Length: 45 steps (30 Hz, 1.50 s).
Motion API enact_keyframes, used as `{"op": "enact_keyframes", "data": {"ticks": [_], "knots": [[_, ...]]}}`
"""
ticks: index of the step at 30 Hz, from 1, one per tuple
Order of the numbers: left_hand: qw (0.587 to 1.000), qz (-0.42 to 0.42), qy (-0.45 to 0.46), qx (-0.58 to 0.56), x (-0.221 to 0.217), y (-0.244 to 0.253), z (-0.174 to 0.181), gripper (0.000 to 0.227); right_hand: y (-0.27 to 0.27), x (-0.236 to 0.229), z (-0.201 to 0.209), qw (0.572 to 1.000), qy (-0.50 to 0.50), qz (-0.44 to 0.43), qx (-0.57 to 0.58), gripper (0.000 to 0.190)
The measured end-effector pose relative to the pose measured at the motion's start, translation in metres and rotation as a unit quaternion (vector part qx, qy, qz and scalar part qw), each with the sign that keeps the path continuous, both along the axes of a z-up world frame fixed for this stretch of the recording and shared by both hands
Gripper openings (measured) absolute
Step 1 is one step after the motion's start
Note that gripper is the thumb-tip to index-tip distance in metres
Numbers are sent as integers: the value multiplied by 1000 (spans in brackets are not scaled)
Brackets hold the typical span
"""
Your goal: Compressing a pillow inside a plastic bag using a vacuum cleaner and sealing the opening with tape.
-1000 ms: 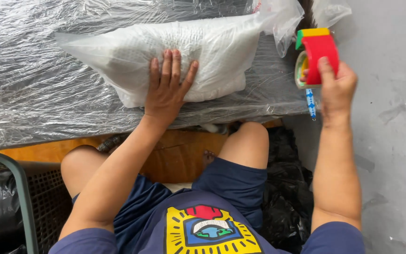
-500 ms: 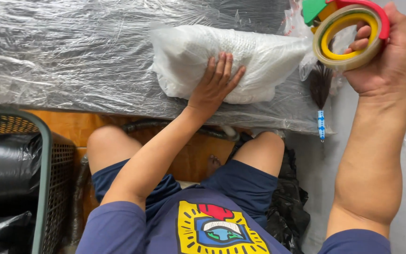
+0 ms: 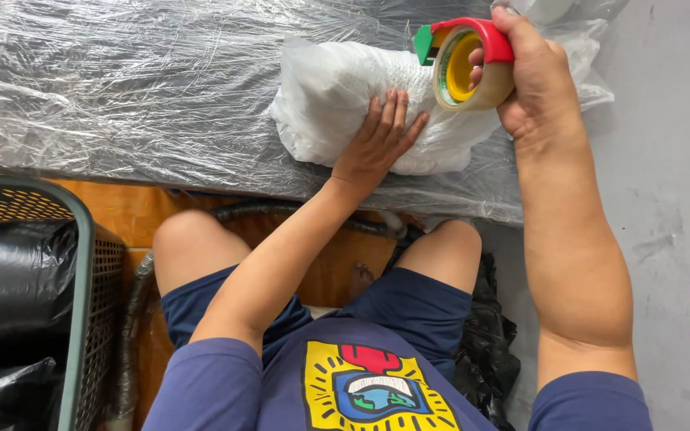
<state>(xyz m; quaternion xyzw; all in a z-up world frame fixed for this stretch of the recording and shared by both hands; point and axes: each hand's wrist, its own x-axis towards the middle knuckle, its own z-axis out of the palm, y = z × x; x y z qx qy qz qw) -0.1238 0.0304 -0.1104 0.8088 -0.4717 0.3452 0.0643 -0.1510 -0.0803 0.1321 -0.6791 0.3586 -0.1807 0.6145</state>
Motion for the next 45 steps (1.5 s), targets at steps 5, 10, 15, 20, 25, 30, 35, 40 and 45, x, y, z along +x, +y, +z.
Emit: {"op": "enact_keyframes", "data": {"ticks": [5,10,15,20,25,30,35,40,45], "knots": [[1000,-11,-7,-24,0,-3,-3,59,14,3,1,1000,22,6,-18,29],[1000,-7,-7,-18,-1,-3,-5,61,12,10,2,1000,16,-5,-25,26],[1000,-3,-14,-22,-1,-3,-4,56,10,14,-6,999,23,-4,-21,23],[1000,-6,-8,-15,-1,-3,-3,57,7,17,-29,997,60,24,-45,28],[1000,-1,-6,-11,-3,-1,-2,55,9,18,-29,996,71,25,-43,26],[998,-11,4,-56,-1,1,0,50,7,22,-32,995,78,27,-55,29],[997,19,26,-71,-1,0,0,44,8,24,-38,996,65,33,-51,29],[994,9,-23,-104,16,-9,-5,38,17,24,-50,995,52,37,-72,33],[992,20,-53,-113,23,-14,-8,34,27,12,-59,995,27,46,-88,34]]}}
